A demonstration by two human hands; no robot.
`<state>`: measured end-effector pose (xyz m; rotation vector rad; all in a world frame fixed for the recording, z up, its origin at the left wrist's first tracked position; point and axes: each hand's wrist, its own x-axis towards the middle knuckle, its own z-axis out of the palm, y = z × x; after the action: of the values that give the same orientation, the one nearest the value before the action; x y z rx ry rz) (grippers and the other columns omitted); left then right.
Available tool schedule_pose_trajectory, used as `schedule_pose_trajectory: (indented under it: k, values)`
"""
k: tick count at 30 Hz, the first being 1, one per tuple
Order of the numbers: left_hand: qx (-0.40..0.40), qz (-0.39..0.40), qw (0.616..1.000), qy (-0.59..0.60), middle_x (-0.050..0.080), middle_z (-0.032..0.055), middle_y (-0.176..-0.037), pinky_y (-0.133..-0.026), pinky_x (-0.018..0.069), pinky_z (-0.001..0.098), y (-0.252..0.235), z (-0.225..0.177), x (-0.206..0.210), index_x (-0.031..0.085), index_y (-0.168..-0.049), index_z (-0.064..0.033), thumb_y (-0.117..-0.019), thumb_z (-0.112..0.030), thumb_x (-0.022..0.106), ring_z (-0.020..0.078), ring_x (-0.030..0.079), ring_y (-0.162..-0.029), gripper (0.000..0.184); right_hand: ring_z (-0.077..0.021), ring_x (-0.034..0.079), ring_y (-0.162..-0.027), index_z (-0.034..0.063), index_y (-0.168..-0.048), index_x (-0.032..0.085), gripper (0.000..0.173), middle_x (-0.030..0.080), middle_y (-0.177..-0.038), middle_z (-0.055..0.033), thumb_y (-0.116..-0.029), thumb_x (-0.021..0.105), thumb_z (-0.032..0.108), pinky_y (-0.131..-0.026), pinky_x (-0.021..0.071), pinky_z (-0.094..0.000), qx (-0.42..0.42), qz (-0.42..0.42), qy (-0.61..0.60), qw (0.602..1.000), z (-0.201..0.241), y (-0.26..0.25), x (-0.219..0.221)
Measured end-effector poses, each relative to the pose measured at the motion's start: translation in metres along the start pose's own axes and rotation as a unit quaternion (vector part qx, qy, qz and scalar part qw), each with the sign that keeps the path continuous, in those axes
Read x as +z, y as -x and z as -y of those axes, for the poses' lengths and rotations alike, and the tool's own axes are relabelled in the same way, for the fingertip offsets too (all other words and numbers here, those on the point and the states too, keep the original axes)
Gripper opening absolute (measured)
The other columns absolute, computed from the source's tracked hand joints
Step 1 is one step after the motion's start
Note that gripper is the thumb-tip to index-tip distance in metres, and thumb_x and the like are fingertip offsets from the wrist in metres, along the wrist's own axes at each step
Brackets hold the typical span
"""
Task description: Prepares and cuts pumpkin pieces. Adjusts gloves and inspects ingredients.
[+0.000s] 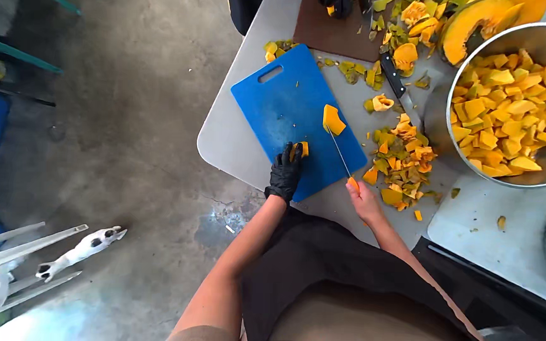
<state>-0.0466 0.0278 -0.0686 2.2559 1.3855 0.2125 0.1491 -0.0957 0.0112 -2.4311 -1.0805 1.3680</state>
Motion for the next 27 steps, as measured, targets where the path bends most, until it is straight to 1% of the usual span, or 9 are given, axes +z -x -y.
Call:
schedule_pose_trajectory:
  k: [2,3,5,7,10,13,17,22,27]
  values:
    - [-0.018,0.023,0.998,0.051,0.035,0.0216,-0.162,-0.106,0.0427,0.0605,0.012,0.000,0.004,0.045,-0.155,-0.0134,-0.0977,-0.037,0.065,0.0473,0.044,-0.139,0.065,-0.0373,0.067,-0.088,-0.0102,-0.128,0.056,0.051,0.066,-0.096,-0.0262,-0.1123,0.039,0.036,-0.085,0.0526,-0.0533,-0.019,0.006,-0.005,1.000,0.002,0.007,0.002]
    - [-0.041,0.013,0.995,0.087,0.036,0.0224,-0.161,-0.108,0.0418,0.0610,0.015,0.000,0.002,0.044,-0.155,-0.0105,-0.0962,-0.037,0.068,0.0468,0.044,-0.140,0.069,-0.0367,0.067,-0.087,-0.0108,-0.126,0.057,0.051,0.066,-0.094,-0.0257,-0.1121,0.040,0.035,-0.084,0.0531,-0.0526,-0.033,0.005,-0.003,0.999,0.004,0.011,0.005]
    - [-0.102,-0.013,0.986,0.131,0.042,0.0310,-0.153,-0.105,0.0439,0.0637,0.014,-0.004,-0.003,0.038,-0.155,-0.0001,-0.0940,-0.032,0.073,0.0512,0.048,-0.134,0.077,-0.0377,0.067,-0.086,-0.0136,-0.119,0.060,0.048,0.067,-0.092,-0.0270,-0.1114,0.043,0.030,-0.082,0.0535,-0.0515,-0.079,-0.011,0.007,0.997,0.008,0.015,0.015]
    - [-0.138,-0.007,0.978,0.157,0.046,0.0378,-0.144,-0.105,0.0417,0.0652,0.010,-0.007,-0.006,0.041,-0.152,0.0044,-0.0916,-0.023,0.075,0.0555,0.047,-0.131,0.075,-0.0382,0.068,-0.085,-0.0135,-0.115,0.061,0.046,0.067,-0.092,-0.0269,-0.1110,0.043,0.028,-0.080,0.0543,-0.0509,-0.112,-0.023,0.019,0.993,0.010,0.015,0.028]
    - [-0.123,-0.003,0.979,0.162,0.047,0.0350,-0.143,-0.106,0.0425,0.0633,0.017,-0.008,-0.001,0.044,-0.151,0.0009,-0.0922,-0.022,0.075,0.0524,0.047,-0.132,0.071,-0.0384,0.069,-0.085,-0.0135,-0.117,0.060,0.046,0.068,-0.090,-0.0261,-0.1116,0.041,0.028,-0.079,0.0552,-0.0507,-0.115,-0.020,0.022,0.993,0.013,0.014,0.038]
    - [-0.120,-0.012,0.978,0.171,0.048,0.0346,-0.142,-0.104,0.0442,0.0623,0.023,-0.010,0.003,0.043,-0.152,0.0019,-0.0938,-0.023,0.073,0.0517,0.050,-0.129,0.070,-0.0386,0.070,-0.086,-0.0134,-0.119,0.059,0.046,0.068,-0.090,-0.0260,-0.1121,0.039,0.028,-0.080,0.0549,-0.0508,-0.103,-0.004,0.030,0.994,0.016,0.015,0.034]
    - [-0.123,-0.036,0.968,0.216,0.050,0.0342,-0.141,-0.106,0.0437,0.0590,0.025,-0.010,0.002,0.046,-0.148,0.0054,-0.0990,-0.017,0.067,0.0500,0.051,-0.129,0.058,-0.0397,0.070,-0.088,-0.0124,-0.122,0.058,0.045,0.069,-0.092,-0.0264,-0.1123,0.039,0.028,-0.081,0.0548,-0.0513,-0.095,0.013,0.057,0.994,0.021,0.016,0.028]
    - [-0.116,-0.059,0.958,0.256,0.053,0.0318,-0.141,-0.111,0.0405,0.0557,0.026,-0.006,0.007,0.053,-0.144,0.0058,-0.0984,-0.012,0.066,0.0460,0.051,-0.132,0.051,-0.0442,0.070,-0.102,-0.0102,-0.134,0.051,0.049,0.070,-0.103,-0.0280,-0.1134,0.035,0.031,-0.089,0.0544,-0.0551,-0.016,0.056,0.141,0.988,0.043,0.020,0.023]
    - [-0.127,-0.056,0.951,0.275,0.054,0.0296,-0.143,-0.113,0.0383,0.0546,0.024,-0.001,0.012,0.056,-0.142,0.0048,-0.0973,-0.013,0.067,0.0438,0.050,-0.135,0.049,-0.0433,0.071,-0.102,-0.0134,-0.132,0.052,0.047,0.069,-0.105,-0.0298,-0.1127,0.039,0.028,-0.091,0.0546,-0.0531,0.014,0.045,0.084,0.995,0.045,-0.004,0.047]
